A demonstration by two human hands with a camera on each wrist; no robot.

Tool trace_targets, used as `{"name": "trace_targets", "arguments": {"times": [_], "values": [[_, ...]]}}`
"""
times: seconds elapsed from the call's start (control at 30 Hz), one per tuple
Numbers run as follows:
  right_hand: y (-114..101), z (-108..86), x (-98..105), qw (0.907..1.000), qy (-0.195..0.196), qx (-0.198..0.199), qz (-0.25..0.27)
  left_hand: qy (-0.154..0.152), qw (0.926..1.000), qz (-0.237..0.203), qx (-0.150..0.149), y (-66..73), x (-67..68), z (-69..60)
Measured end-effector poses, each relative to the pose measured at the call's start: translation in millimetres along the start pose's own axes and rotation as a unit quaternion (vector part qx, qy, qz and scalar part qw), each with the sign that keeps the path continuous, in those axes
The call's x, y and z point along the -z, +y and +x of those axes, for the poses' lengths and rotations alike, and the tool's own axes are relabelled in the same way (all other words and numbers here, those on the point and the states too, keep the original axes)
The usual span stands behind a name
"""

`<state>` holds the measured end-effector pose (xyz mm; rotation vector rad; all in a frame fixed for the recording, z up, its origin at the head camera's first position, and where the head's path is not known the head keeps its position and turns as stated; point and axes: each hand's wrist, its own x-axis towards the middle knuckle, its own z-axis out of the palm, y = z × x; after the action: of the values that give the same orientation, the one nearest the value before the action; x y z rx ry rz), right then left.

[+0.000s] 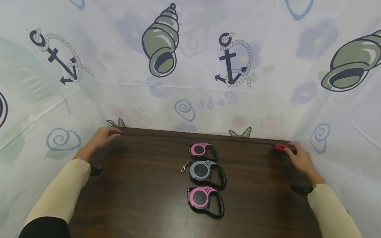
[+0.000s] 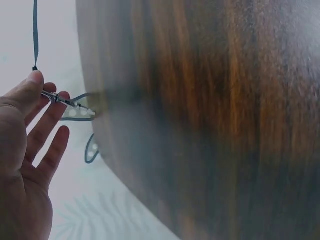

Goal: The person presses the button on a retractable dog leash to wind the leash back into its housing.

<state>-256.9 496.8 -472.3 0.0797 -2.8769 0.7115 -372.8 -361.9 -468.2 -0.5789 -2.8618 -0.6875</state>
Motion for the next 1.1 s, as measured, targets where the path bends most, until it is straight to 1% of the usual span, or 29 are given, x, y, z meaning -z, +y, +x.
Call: {"name": "trace_targets", "arguments": {"times": [0.17,0.23,0.37,0.47,0.53,0.6,0.77,0.97,1.1], "values": [[-1,-6.2,10,0.9993,-0.004,-0.025,0.026,0.000,0.9999,-0.001,-0.015,0.9,6.5,-4.7],[0,-9.1,14,0.9986,-0.007,-0.031,0.041,-0.001,0.9997,0.002,-0.025,2.1,10.1,-6.5],[3,-16.1,21,0.9956,-0.018,-0.041,0.082,-0.002,0.9979,0.009,-0.064,4.7,15.1,-9.5],[7,-21.8,26,0.9926,-0.031,-0.059,0.102,0.005,0.9952,0.011,-0.097,4.7,16.7,-12.3],[8,-25.3,30,0.9909,-0.040,-0.073,0.106,0.007,0.9943,0.006,-0.106,4.6,18.5,-15.0],[10,-28.5,34,0.9892,-0.047,-0.084,0.110,0.002,0.9945,-0.002,-0.105,5.0,20.9,-17.7],[15,-35.5,42,0.9844,-0.063,-0.101,0.129,-0.028,0.9962,-0.017,-0.081,9.5,28.2,-23.4],[18,-41.4,47,0.9738,-0.068,-0.111,0.186,-0.065,0.9958,-0.017,-0.062,16.2,34.9,-30.6],[18,-45.8,51,0.9688,-0.067,-0.113,0.210,-0.080,0.9948,-0.014,-0.061,18.0,36.9,-33.3]]}}
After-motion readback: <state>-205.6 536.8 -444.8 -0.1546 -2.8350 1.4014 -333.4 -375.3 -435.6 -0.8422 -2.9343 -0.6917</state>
